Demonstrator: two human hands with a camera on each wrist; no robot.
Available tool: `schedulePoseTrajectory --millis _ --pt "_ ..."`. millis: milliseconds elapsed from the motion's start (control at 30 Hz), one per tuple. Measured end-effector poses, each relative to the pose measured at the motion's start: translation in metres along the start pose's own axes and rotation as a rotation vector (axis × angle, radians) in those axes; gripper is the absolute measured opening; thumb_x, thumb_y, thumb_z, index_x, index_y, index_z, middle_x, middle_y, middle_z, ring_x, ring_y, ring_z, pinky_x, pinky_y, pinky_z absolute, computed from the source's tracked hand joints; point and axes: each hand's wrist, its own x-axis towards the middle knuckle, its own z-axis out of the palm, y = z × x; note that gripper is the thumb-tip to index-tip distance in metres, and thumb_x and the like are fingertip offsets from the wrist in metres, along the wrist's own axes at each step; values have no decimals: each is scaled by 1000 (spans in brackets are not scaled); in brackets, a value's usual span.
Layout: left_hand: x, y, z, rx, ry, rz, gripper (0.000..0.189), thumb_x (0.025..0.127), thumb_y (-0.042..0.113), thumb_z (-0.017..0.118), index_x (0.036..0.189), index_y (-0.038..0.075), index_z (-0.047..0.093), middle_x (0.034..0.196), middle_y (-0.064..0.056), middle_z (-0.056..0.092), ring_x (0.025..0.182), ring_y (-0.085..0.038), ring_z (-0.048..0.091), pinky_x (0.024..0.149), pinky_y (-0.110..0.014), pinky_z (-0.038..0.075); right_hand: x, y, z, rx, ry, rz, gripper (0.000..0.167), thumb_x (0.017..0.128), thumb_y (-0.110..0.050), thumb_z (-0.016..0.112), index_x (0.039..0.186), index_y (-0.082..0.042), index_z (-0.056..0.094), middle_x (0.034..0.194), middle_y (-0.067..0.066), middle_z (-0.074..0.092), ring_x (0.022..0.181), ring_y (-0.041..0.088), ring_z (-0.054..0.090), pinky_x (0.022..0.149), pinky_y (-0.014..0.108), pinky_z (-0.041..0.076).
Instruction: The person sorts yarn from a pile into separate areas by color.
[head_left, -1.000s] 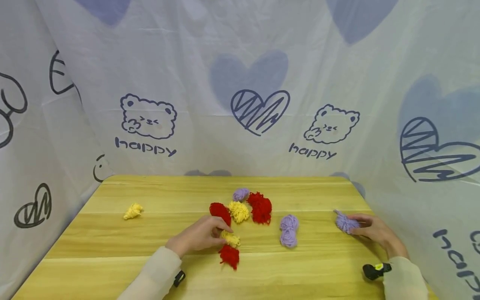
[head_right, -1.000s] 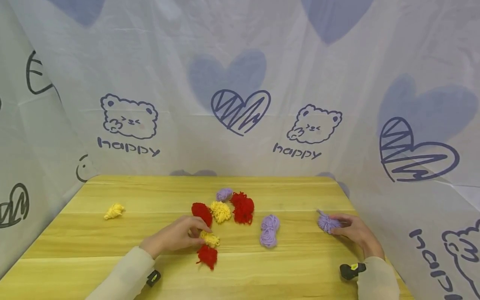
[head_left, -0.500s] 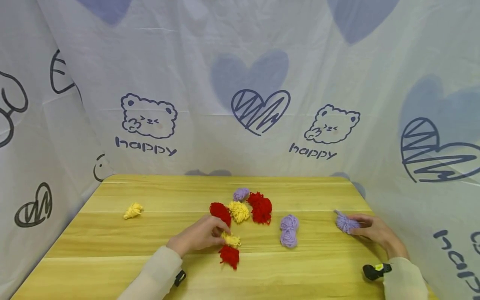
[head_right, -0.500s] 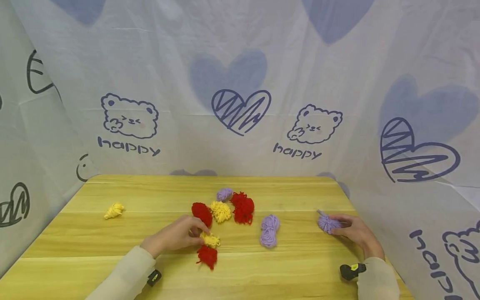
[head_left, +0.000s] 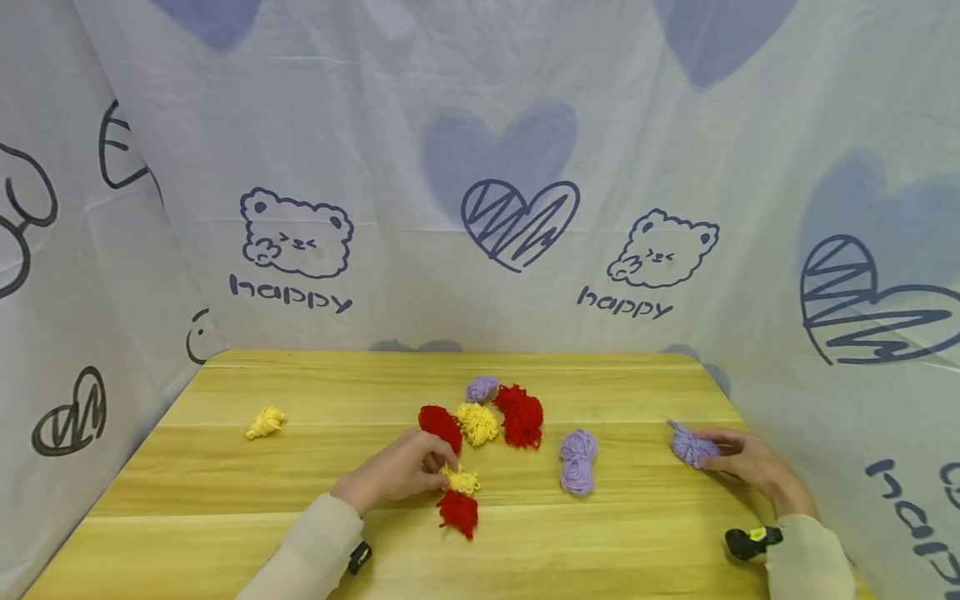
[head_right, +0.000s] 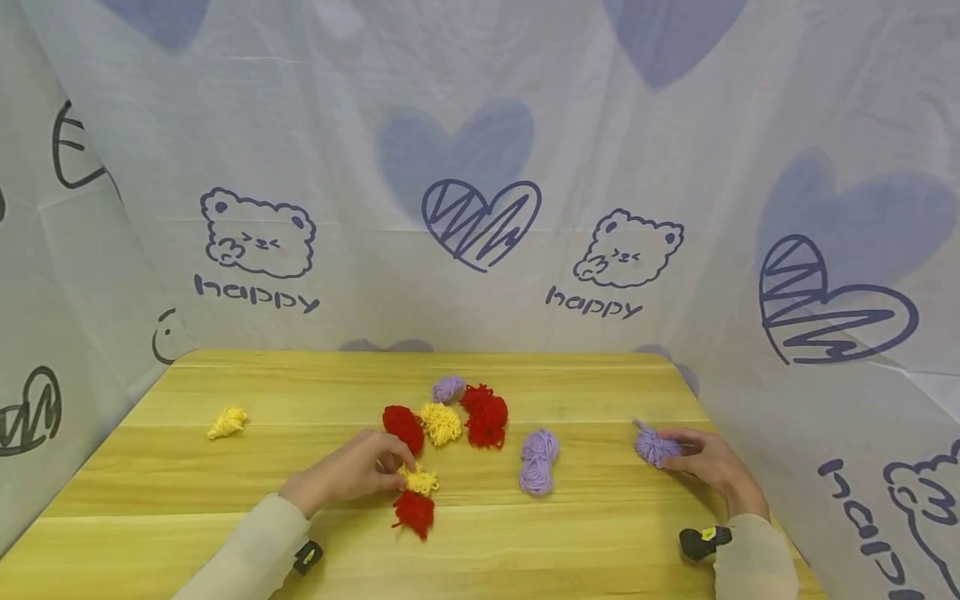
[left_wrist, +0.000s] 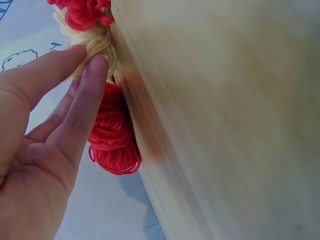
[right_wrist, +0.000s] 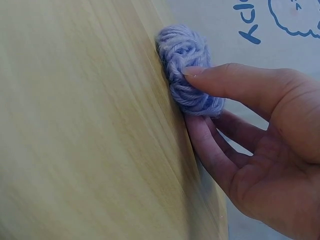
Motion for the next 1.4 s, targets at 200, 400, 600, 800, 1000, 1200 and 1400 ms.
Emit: schedulePoseTrajectory --millis 200,400,600,800,1000,1200,1400 --pt "-2 0 0 11 26 15 13 91 5 77 102 12 78 99 -3 75 85 -8 70 78 -18 59 -1 -1 0 9 -6 8 69 86 -29 85 141 2 58 149 35 50 129 48 54 108 63 44" --pt "-4 1 -1 -8 37 -9 14 92 6 76 103 13 78 101 -1 75 86 -6 67 78 -19 59 -2 -1 0 22 -9 13 70 86 -29 84 142 3 57 149 35 49 130 48 54 108 63 44" --pt "-5 0 -4 -6 45 -10 13 93 7 76 104 13 78 102 -1 75 87 -8 68 76 -20 58 -1 -2 0 -14 2 -8 68 85 -29 85 140 4 60 145 33 54 125 40 59 99 41 51" --pt "-8 1 -9 -3 51 -22 13 92 9 77 103 15 78 100 2 75 85 -7 67 76 -19 58 -1 0 0 -35 5 -17 68 85 -30 86 138 3 61 144 32 56 122 35 60 91 28 46" --pt "-9 -1 -13 5 76 -3 13 91 8 77 104 14 78 101 0 77 85 -8 70 77 -19 60 -1 -1 0 -23 4 -18 67 86 -29 85 139 4 60 145 33 55 123 39 60 98 41 51" --pt "-13 -4 -19 14 98 6 14 91 7 78 103 13 78 103 -2 78 86 -10 72 77 -18 60 -2 -1 0 -18 2 -23 67 87 -27 84 140 4 59 145 34 54 124 41 59 97 37 50" --pt "-18 -5 -24 13 113 -1 13 91 8 77 103 14 78 104 -2 77 86 -10 71 78 -22 62 0 0 0 -9 -1 -10 68 87 -28 84 141 4 58 147 34 52 128 45 56 105 54 48"
